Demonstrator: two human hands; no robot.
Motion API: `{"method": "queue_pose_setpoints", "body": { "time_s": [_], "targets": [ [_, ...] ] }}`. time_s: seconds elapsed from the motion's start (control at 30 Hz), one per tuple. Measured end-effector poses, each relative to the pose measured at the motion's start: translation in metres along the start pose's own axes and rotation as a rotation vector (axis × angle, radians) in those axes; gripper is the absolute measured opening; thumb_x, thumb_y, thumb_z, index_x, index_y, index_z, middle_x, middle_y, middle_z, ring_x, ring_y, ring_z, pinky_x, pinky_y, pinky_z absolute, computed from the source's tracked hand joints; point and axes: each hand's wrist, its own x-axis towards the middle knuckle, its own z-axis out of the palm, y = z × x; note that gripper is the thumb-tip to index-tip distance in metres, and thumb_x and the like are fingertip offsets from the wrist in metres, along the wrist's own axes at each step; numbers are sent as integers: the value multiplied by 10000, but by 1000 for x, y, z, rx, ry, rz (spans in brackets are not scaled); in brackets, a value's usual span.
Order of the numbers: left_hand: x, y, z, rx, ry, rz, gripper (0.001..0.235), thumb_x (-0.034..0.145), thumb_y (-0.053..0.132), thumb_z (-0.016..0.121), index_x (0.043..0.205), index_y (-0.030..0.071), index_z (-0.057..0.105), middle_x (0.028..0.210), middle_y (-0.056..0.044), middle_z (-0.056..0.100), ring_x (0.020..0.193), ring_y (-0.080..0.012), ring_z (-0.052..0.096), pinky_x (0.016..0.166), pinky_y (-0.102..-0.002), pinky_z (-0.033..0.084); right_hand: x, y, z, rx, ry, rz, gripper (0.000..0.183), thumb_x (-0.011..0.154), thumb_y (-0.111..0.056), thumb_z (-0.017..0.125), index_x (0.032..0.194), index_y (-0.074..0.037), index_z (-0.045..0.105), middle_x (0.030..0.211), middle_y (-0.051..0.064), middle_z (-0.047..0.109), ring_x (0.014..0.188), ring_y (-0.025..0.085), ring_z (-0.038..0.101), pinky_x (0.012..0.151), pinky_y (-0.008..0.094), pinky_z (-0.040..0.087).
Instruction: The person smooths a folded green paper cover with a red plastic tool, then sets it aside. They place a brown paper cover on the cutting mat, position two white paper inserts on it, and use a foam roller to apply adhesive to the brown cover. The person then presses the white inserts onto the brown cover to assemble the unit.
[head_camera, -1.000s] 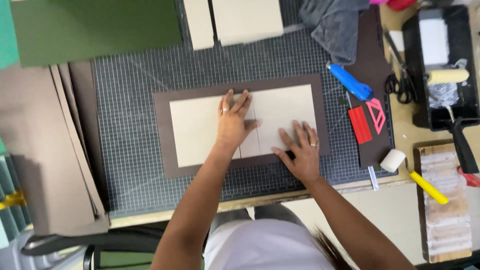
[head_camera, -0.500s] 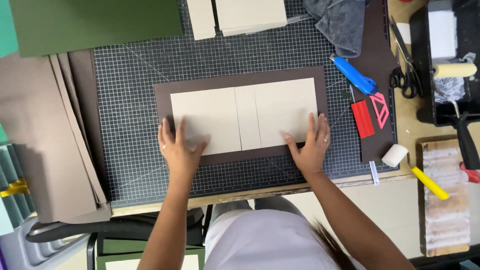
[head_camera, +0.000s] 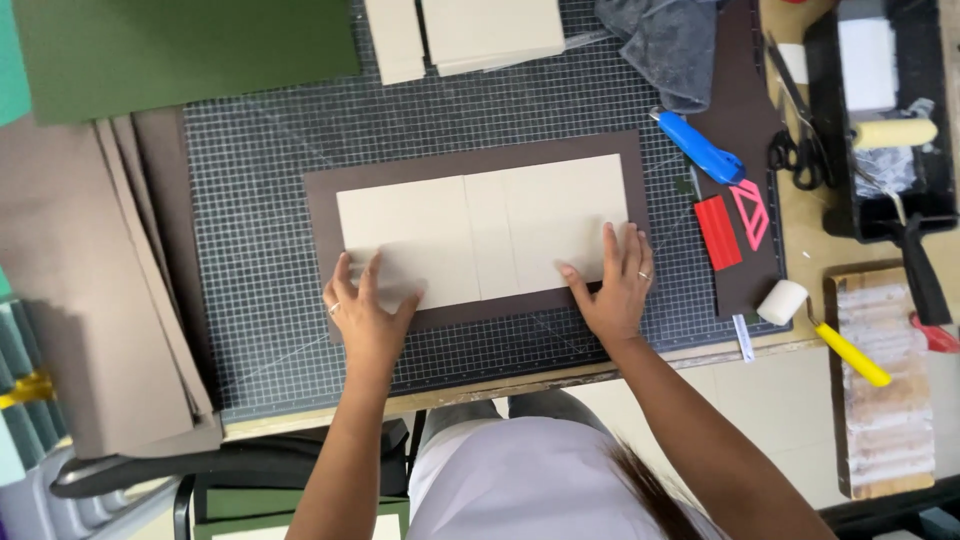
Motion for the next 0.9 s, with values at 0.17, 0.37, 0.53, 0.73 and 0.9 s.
{"method": "queue_pose_setpoints", "body": {
  "time_s": [0.17,0.37,0.53,0.73,0.9],
  "targets": [
    [1,22,-8,-105,109,235,653,792,217,909,1383,111,651,1414,-182,423,1245,-413,458,1022,-539,431,2,-2,-17,148,67,75,833,964,-532,690,1617,-132,363,1590,281,281,1444,505,303,1133,659,264],
    [16,91,-12,-364,-10,463,102,919,81,809,994,144,782,885,10,742,876,-195,711,838,-371,560,8,98,-107,-61,280,135,756,989,-424,752,1563,-35,452,1491,327,421,1377,541,387,1100,667,292],
    [12,168,29,-538,-227,752,151,978,111,707,1102,47,767,1006,-56,788,868,-213,710,834,-359,583,12,216,-208,-439,370,140,654,987,-308,774,1474,42,515,1293,297,565,1120,479,515,955,577,398],
    [-39,333,156,-573,-235,1065,224,940,222,739,1163,241,750,1026,4,744,1026,-216,728,905,-398,568,15,319,-224,-549,-311,631,814,950,-558,649,1662,-307,342,1334,230,625,1161,492,650,910,649,536],
    [-89,444,294,-193,-528,1225,449,960,246,676,1383,103,627,1438,-126,606,1482,-376,405,1221,-515,359,14,327,-230,-430,-428,541,656,1061,-404,499,1648,-487,219,1340,147,639,1182,395,675,987,530,557]
  ]
}}
